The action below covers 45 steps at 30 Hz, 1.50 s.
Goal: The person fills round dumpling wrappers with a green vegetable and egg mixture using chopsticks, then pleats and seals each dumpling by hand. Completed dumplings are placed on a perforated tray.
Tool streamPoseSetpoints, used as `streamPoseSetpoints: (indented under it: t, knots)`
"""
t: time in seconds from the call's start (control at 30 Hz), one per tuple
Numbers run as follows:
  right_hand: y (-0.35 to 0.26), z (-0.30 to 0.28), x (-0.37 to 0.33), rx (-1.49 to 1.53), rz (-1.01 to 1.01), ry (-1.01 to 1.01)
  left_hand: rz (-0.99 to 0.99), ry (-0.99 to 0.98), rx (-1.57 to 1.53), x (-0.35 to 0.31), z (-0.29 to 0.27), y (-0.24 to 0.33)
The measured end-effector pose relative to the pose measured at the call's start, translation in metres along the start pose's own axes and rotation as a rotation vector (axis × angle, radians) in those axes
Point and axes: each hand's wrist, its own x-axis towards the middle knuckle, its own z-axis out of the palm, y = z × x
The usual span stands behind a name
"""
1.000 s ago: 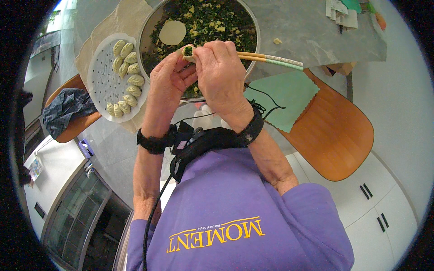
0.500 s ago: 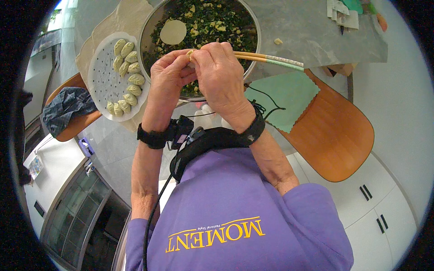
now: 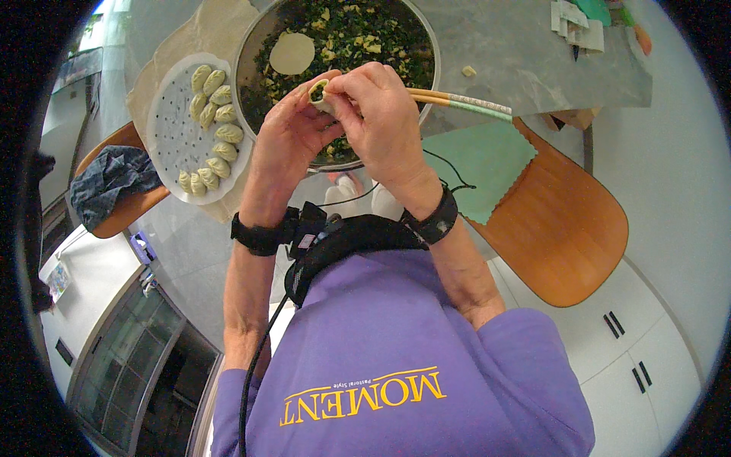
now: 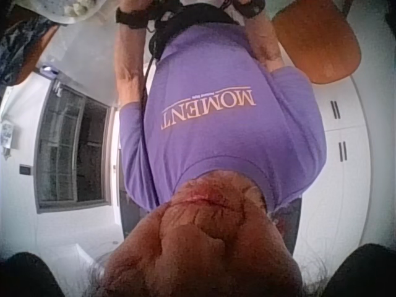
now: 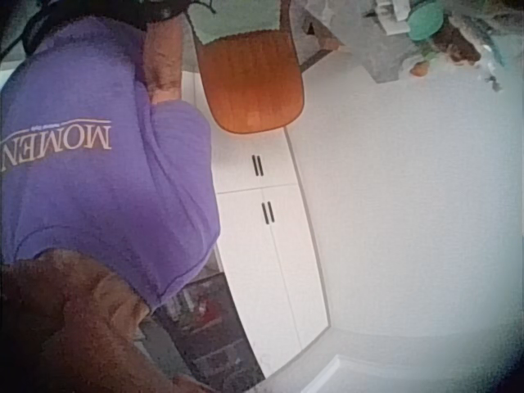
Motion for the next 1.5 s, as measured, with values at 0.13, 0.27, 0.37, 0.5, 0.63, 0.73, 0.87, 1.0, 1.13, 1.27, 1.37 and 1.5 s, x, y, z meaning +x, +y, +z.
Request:
streamPoseSetpoints:
  t: [0.13,0.27,0.37,0.5,0.63,0.73,0.87,1.0,1.13,1.27,1.37,1.5]
  knots:
    - [0.003,-0.007,0.005,0.16,0.126,-0.078,-0.021,0.0,0.021,0.0,-0.002,0.003]
    - [0.005,-0.012,0.011,0.227,0.165,-0.151,-0.049,-0.037,0.065,0.0,-0.005,0.007]
    - [0.005,-0.014,0.012,0.232,0.149,-0.164,-0.058,-0.056,0.078,0.0,-0.004,0.009]
    - [0.004,-0.011,0.01,0.094,0.107,-0.128,-0.098,-0.033,0.008,0.0,-0.003,0.008]
    - [0.002,-0.003,0.005,-0.058,0.06,-0.012,-0.064,-0.064,-0.108,0.001,-0.004,0.001]
    - [-0.002,0.004,0.0,-0.136,0.057,0.069,-0.035,-0.001,-0.086,0.0,-0.004,-0.007]
    - [-0.008,0.008,-0.006,-0.152,0.023,0.128,0.03,-0.005,-0.126,-0.001,-0.001,-0.011]
    - [-0.012,0.009,-0.007,-0.2,-0.003,0.16,0.066,0.037,-0.105,-0.001,0.006,-0.012]
    - [-0.01,0.01,-0.007,-0.25,-0.05,0.187,0.101,0.044,-0.111,-0.002,0.013,-0.013]
    - [-0.006,0.011,-0.007,-0.349,-0.123,0.196,0.097,0.064,-0.064,-0.004,0.016,-0.013]
    - [-0.004,0.012,-0.007,-0.4,-0.172,0.188,0.063,0.07,-0.013,-0.006,0.015,-0.01]
    - [0.0,0.01,-0.008,-0.452,-0.221,0.155,0.034,0.036,-0.081,-0.004,0.011,-0.007]
